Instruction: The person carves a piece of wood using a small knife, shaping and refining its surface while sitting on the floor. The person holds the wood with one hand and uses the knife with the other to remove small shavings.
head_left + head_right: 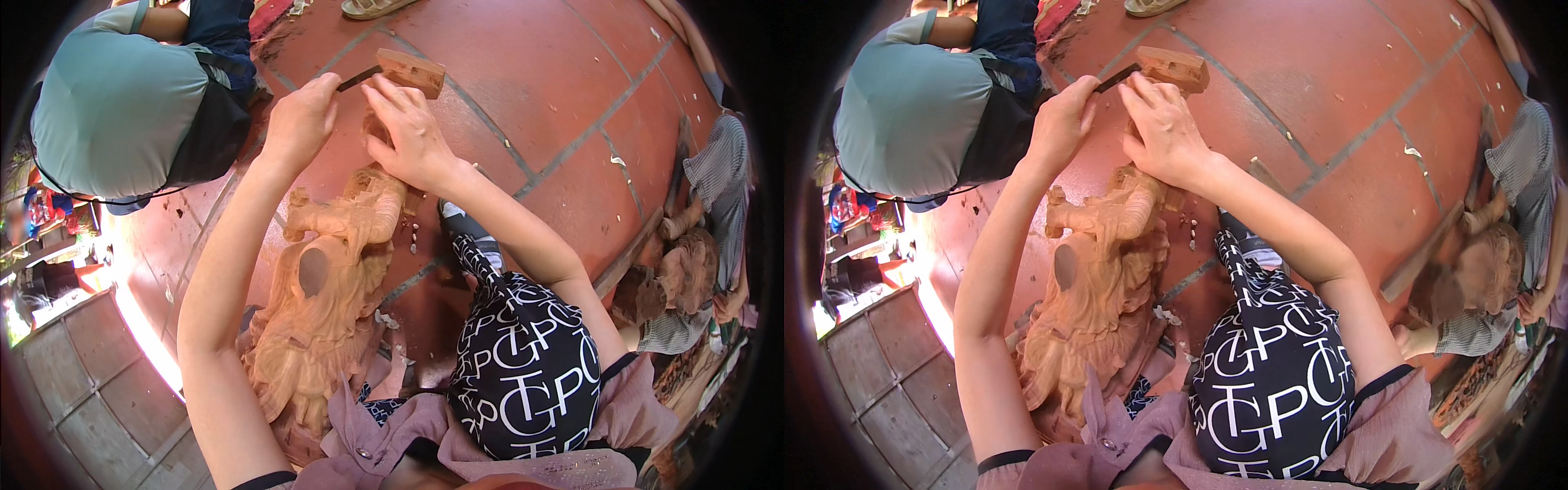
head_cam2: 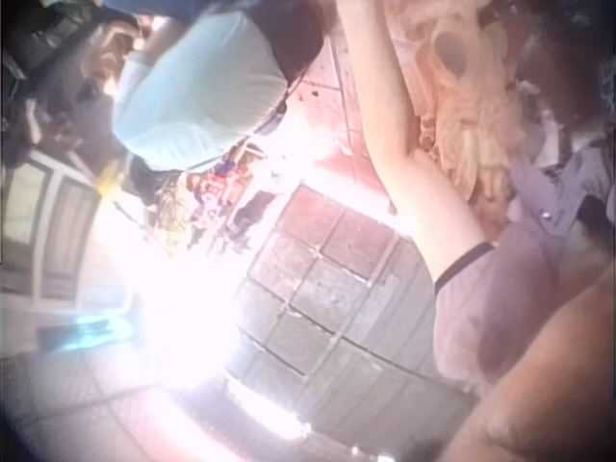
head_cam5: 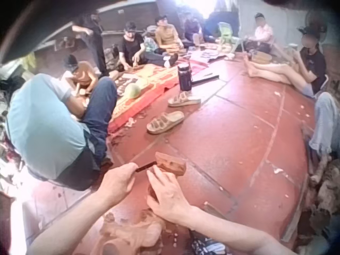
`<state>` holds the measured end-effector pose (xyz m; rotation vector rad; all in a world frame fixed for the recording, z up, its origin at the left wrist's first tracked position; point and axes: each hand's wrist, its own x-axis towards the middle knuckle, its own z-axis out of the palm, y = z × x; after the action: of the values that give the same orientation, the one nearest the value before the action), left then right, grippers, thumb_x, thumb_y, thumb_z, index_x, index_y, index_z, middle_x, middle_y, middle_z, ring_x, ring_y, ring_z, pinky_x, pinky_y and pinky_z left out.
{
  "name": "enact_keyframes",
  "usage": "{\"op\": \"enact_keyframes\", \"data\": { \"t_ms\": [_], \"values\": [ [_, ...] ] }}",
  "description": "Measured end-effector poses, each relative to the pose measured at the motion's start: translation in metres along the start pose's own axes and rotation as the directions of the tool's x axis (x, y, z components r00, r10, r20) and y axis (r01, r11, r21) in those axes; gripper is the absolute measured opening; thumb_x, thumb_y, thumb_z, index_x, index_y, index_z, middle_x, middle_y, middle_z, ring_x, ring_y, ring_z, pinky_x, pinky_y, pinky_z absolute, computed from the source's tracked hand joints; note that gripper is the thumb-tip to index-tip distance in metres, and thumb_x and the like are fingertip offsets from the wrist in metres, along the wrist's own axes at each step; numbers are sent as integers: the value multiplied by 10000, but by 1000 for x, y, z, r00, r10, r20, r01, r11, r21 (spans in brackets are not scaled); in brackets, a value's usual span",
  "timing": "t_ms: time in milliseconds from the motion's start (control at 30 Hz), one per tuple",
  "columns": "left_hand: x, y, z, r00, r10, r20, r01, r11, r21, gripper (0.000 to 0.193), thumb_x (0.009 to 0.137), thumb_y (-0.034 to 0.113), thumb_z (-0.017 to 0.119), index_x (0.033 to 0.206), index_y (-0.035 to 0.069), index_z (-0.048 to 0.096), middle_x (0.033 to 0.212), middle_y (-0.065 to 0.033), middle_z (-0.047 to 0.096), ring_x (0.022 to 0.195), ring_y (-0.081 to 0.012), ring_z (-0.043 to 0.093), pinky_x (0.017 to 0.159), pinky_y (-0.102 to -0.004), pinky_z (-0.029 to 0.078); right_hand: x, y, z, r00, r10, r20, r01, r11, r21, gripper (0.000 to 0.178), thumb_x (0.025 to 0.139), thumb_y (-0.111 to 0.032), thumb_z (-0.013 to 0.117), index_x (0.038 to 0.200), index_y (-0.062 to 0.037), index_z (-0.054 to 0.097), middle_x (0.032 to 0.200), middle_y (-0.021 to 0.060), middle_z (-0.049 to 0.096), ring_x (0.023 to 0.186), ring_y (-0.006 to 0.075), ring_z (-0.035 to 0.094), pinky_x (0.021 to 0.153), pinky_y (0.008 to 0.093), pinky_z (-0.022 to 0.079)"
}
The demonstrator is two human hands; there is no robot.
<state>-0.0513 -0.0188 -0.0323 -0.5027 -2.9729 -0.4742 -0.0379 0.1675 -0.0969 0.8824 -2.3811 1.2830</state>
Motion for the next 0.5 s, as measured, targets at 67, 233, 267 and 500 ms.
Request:
{"op": "enact_keyframes", "data": {
  "t_ms": [67,233,267,500],
  "values": [
    [7,-1,4,997,80,-18,-81,996,-25,147,891,85,528,1033,48,531,966,-199,609,876,-410,593,701,-467,475,-1,-3,0,999,29,-29,-30,1000,0,611,768,-145,637,1317,54,459,1382,288,400,1187,412,420,1030,464,357],
    [22,1,12,993,116,3,-116,993,-20,186,877,71,525,1062,52,522,983,-195,612,893,-419,589,707,-480,478,-1,-2,2,996,55,-75,-56,998,-15,601,769,-143,635,1313,48,464,1365,311,395,1179,437,414,1025,468,359],
    [23,0,14,994,105,14,-105,994,5,196,874,67,524,1069,55,519,982,-194,613,893,-421,589,707,-483,478,0,-3,3,995,56,-80,-58,998,-21,598,767,-142,635,1310,43,469,1363,312,395,1180,438,413,1024,469,359],
    [6,-13,17,999,-45,24,43,996,80,243,861,51,521,1103,71,504,940,-211,625,864,-434,599,693,-499,475,20,1,9,996,5,87,3,996,-86,580,750,-170,651,1290,-7,516,1393,295,389,1213,401,412,1016,489,359]
  ]
}}
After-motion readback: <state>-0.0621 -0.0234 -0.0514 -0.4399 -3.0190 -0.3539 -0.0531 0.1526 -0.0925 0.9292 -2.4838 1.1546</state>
